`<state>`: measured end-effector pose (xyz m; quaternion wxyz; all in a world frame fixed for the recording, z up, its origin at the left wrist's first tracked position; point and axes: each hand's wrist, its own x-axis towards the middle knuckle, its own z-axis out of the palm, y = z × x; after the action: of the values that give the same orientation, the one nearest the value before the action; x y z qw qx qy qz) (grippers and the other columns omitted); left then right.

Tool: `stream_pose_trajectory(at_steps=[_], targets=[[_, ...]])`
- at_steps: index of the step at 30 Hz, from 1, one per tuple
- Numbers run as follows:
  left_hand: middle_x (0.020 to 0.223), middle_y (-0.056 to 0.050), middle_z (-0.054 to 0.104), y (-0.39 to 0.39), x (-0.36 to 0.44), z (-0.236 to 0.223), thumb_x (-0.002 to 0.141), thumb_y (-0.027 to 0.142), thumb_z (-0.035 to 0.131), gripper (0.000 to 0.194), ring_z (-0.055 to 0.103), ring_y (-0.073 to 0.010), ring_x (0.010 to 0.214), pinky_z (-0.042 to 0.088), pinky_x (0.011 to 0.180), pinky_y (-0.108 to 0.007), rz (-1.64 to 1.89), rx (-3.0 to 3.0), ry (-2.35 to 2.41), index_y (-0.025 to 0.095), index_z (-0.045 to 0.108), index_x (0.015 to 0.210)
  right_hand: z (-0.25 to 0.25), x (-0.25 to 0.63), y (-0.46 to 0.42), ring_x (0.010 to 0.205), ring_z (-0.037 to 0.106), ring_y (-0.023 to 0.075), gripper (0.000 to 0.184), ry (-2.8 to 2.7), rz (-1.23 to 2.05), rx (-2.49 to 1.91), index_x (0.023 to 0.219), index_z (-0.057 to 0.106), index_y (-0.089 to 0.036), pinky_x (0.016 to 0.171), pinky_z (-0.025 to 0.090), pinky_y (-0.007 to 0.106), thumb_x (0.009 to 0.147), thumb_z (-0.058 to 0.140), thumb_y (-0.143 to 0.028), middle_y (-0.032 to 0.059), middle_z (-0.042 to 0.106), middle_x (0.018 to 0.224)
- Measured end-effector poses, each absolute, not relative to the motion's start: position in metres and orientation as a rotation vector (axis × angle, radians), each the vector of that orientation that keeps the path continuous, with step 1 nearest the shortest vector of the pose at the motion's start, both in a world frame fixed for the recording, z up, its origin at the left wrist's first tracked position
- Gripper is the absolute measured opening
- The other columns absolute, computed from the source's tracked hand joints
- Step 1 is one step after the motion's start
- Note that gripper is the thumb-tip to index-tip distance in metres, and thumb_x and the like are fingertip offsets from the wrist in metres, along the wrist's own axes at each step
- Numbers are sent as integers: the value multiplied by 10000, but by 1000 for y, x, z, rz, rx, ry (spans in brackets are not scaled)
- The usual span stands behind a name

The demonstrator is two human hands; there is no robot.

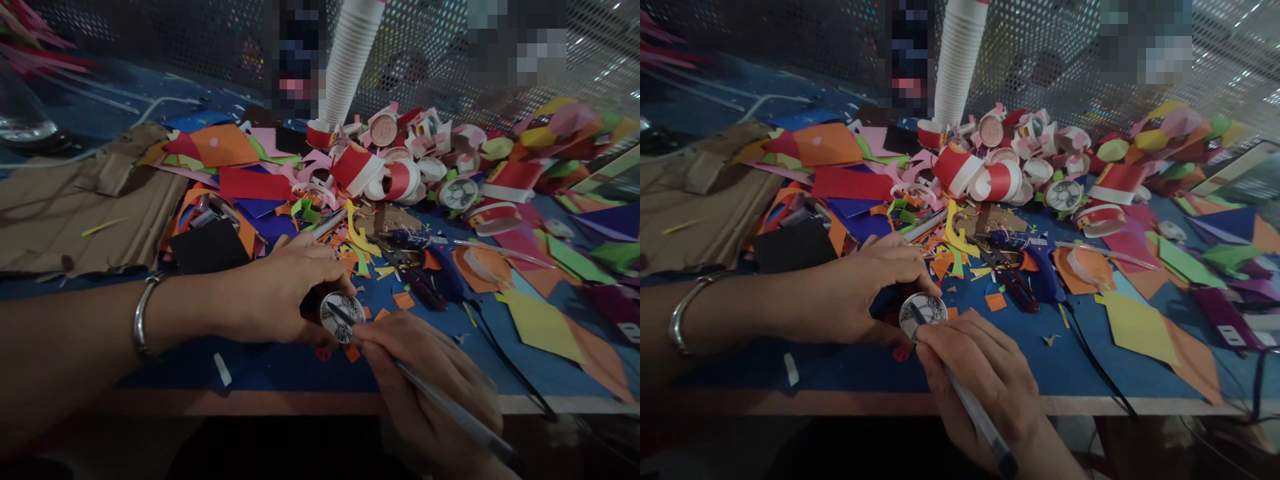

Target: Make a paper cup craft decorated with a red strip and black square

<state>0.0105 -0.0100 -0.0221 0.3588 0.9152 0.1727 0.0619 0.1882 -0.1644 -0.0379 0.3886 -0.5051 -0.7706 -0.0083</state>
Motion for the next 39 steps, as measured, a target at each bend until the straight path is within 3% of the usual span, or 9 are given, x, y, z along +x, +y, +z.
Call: stream_pose_trajectory(at_steps=[24,29,39], targets=[[1087,-32,674,-9,10,-23,756,360,923,462,531,-281,1103,358,961,-401,209,2376,394,235,717,1150,-38,188,-163,783,783,136,183,-1963,-49,-1236,1085,668,-181,857,655,269,974,580,-66,15,817,888],[1088,-35,674,-9,9,-22,751,376,929,477,546,-276,1096,366,969,-396,219,2382,375,228,715,1150,-38,187,-164,801,791,140,168,-1958,-74,-1271,1075,666,-180,918,648,280,972,585,-76,6,820,896],[1135,-39,668,-9,10,-23,770,421,915,480,525,-299,1144,357,958,-420,178,2374,421,249,719,1174,-32,193,-171,717,784,174,235,-1970,-69,-1255,1126,641,-189,731,669,287,962,553,-45,16,797,831]])
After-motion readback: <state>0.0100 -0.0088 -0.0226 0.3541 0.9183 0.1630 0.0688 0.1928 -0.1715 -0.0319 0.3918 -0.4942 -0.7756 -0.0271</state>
